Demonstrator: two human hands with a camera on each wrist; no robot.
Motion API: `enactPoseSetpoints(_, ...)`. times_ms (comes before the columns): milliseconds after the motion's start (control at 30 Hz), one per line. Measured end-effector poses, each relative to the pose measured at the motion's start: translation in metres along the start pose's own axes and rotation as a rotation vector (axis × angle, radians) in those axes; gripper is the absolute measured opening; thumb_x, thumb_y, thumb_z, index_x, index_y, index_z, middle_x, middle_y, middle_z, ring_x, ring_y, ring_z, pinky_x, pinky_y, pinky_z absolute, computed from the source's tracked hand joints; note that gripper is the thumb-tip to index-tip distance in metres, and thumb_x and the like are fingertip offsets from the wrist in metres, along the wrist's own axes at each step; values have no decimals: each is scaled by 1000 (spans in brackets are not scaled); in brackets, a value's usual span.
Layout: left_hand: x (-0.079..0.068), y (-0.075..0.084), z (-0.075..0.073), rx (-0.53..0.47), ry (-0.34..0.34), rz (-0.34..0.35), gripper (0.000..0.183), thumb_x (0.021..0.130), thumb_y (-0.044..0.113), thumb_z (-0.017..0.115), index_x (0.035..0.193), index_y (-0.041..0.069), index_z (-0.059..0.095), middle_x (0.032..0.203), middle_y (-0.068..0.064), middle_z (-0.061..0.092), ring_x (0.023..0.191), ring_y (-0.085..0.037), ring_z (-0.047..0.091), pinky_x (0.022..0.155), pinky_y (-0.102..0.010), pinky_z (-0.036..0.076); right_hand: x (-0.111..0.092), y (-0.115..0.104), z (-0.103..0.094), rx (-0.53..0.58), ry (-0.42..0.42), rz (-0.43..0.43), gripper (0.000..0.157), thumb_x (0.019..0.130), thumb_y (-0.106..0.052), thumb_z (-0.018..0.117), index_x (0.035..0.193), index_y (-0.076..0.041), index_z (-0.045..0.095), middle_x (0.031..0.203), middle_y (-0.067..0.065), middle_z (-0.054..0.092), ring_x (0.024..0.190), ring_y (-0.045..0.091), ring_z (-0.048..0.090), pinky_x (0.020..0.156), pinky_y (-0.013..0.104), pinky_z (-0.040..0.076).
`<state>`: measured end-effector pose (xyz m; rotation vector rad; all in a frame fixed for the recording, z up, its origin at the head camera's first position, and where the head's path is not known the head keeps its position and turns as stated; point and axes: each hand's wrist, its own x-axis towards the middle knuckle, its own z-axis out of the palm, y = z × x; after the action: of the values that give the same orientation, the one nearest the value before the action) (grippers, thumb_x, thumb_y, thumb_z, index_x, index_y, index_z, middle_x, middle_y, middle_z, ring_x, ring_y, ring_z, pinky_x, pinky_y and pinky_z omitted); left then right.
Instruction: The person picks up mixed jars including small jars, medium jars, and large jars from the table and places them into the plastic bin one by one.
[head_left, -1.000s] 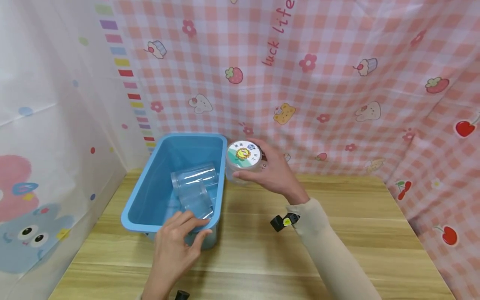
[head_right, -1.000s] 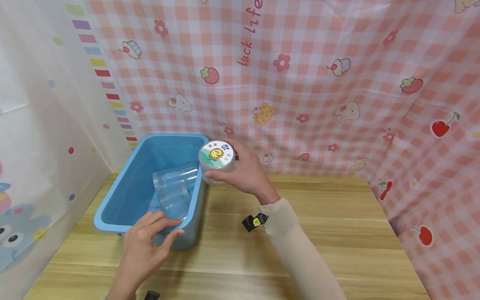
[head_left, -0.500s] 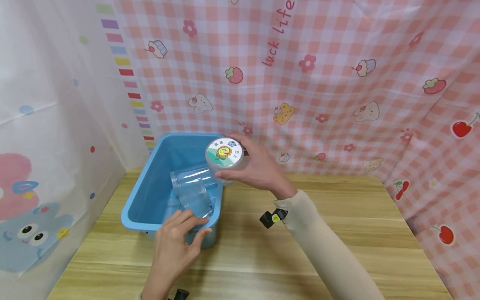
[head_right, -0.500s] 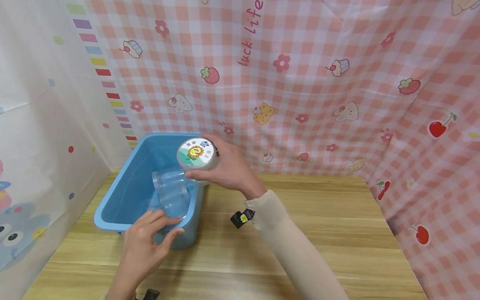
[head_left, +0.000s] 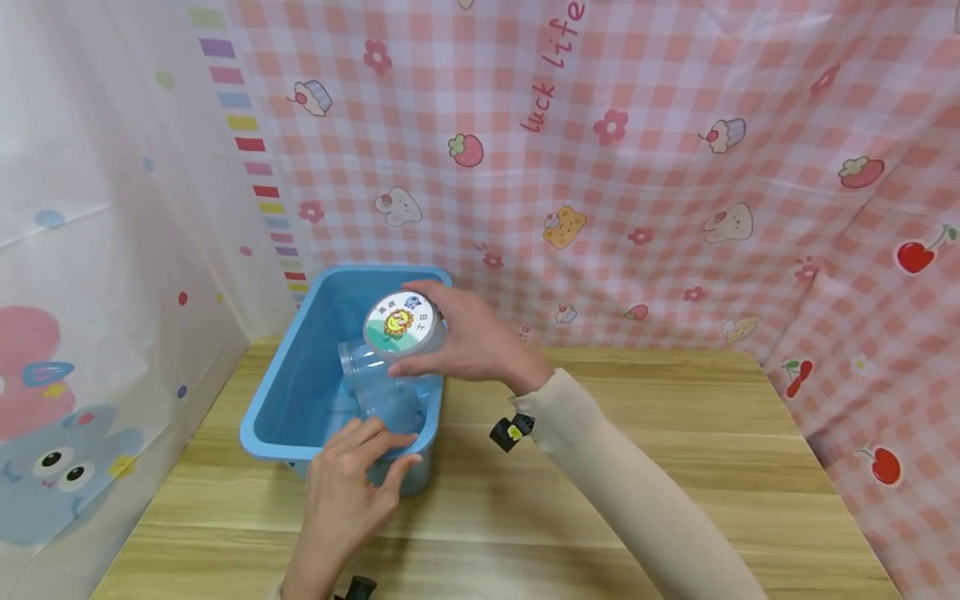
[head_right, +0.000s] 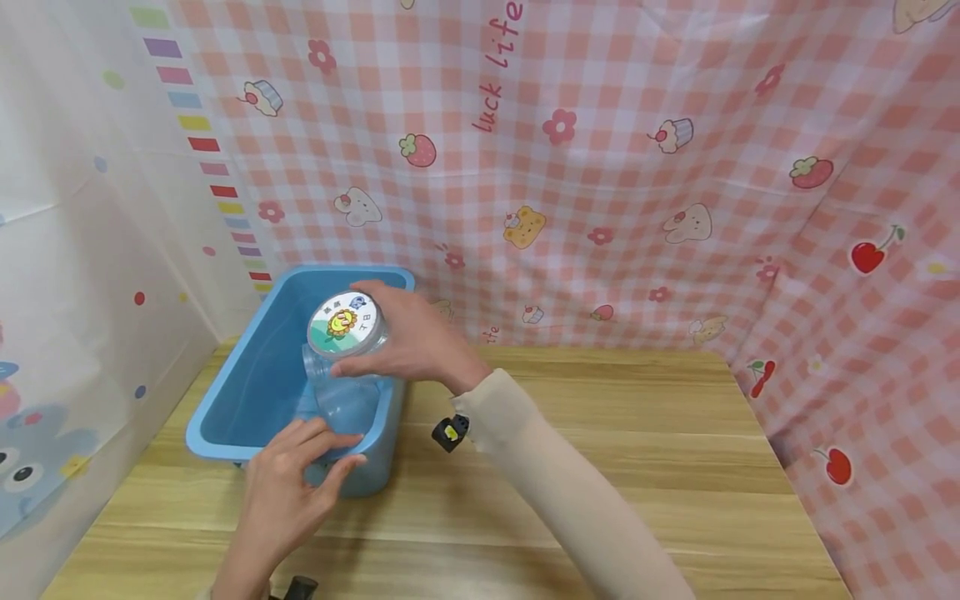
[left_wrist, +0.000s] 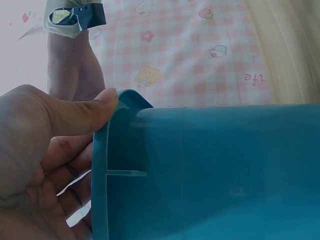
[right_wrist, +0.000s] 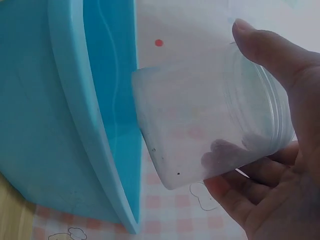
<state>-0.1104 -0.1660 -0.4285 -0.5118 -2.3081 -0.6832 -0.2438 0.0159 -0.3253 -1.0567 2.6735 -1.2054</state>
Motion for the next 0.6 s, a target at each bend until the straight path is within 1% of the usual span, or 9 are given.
enactPoseSetpoints(100, 0, 0, 0, -1, 7, 11, 21, 73, 19, 93, 89, 17, 81, 76, 10, 61, 66, -1, 41, 56, -16, 36, 1, 0, 4, -19, -26, -10, 99, 73, -50, 91, 153, -17, 44, 127, -3, 65, 106, 9, 63, 90, 28, 55)
enactPoseSetpoints(200, 0, -1, 0, -2, 15, 22, 22, 72, 19, 93, 90, 17, 81, 75, 11, 61, 66, -1, 41, 57, -16, 36, 1, 0, 6, -38, -53, -6, 99, 74, -51, 90, 155, -20, 43, 139, -2, 63, 121, 11, 61, 100, 32, 53)
enactPoseSetpoints(267, 0, -1, 0, -3, 19, 30, 22, 72, 19, 93, 90, 17, 81, 75, 10, 60, 66, -1, 41, 57, -16, 36, -1, 1, 6, -48, -68, -11, 98, 75, -53, 88, 155, -20, 42, 148, -1, 58, 132, 13, 57, 108, 35, 50)
enactPoseSetpoints(333, 1, -1, 1, 0, 21, 33, 22, 72, 19, 93, 90, 16, 81, 76, 10, 62, 67, -3, 44, 57, -17, 38, -3, 1, 6, -61, -75, -12, 96, 77, -55, 86, 155, -21, 43, 153, -1, 54, 141, 15, 51, 114, 38, 45)
enactPoseSetpoints(400, 1, -1, 1, 3, 24, 35, 22, 72, 19, 93, 90, 15, 81, 77, 9, 64, 66, -5, 46, 57, -18, 39, -5, 2, 6, -76, -78, -18, 94, 79, -57, 84, 155, -19, 43, 155, 0, 52, 143, 16, 49, 115, 40, 44)
enactPoseSetpoints(500, 1, 0, 1, 3, 22, 34, 21, 72, 18, 92, 89, 15, 81, 77, 7, 65, 66, -8, 49, 57, -20, 41, -10, 5, 5, -120, -65, -15, 90, 83, -60, 79, 155, -19, 45, 157, -1, 50, 143, 18, 48, 117, 43, 43)
enactPoseSetpoints(600, 0, 1, 1, 4, 19, 26, 22, 71, 16, 93, 89, 14, 81, 75, 8, 61, 66, -8, 48, 57, -20, 40, -16, 8, 4, -140, -47, -11, 87, 85, -61, 76, 155, -20, 44, 158, -1, 48, 145, 20, 44, 118, 46, 40)
